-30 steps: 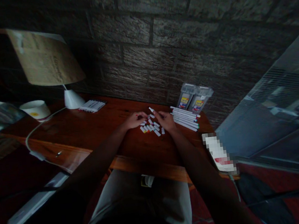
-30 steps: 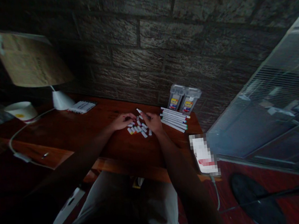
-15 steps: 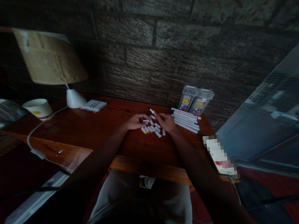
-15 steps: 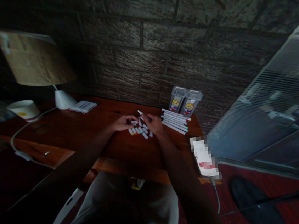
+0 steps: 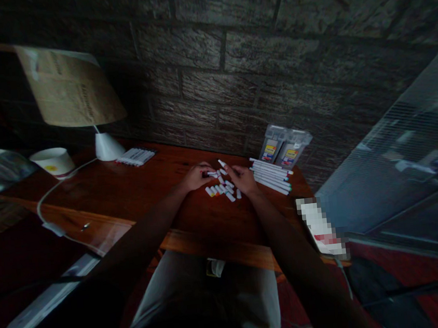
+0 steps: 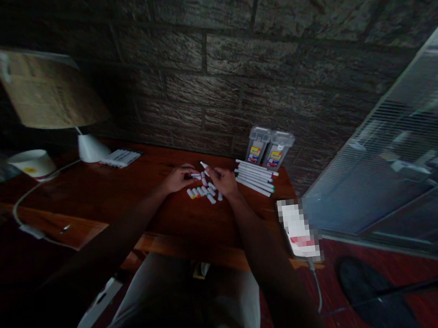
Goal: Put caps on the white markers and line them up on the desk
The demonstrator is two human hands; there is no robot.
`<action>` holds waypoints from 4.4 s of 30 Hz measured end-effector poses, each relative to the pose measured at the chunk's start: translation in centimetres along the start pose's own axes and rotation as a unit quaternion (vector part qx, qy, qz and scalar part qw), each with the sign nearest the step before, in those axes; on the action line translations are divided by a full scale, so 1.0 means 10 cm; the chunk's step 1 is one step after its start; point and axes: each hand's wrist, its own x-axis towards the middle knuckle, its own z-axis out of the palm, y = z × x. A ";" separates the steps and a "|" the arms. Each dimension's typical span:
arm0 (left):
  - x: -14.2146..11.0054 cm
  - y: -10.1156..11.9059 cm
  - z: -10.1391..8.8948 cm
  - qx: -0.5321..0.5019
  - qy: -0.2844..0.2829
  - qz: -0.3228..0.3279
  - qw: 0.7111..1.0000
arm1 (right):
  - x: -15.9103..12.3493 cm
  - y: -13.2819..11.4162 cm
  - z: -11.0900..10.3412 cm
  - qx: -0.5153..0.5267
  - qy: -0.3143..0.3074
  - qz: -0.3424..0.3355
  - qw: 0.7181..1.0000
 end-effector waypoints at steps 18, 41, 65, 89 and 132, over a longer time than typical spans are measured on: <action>-0.03 0.10 0.02 0.012 0.014 -0.024 1.000 | -0.01 0.01 -0.01 -0.033 -0.011 -0.007 0.999; 0.01 0.10 0.01 -0.040 0.136 0.065 0.988 | -0.02 0.01 -0.01 -0.045 -0.026 -0.035 0.998; 0.01 0.16 0.08 -0.077 0.111 -0.005 0.991 | -0.05 -0.12 -0.05 -0.072 -0.028 -0.046 0.996; -0.04 0.32 0.01 -0.031 0.052 -0.015 0.998 | 0.01 -0.13 0.00 0.146 0.036 0.015 0.989; -0.02 0.24 0.06 -0.017 0.102 0.005 0.995 | 0.06 -0.02 -0.02 0.243 0.009 0.181 0.953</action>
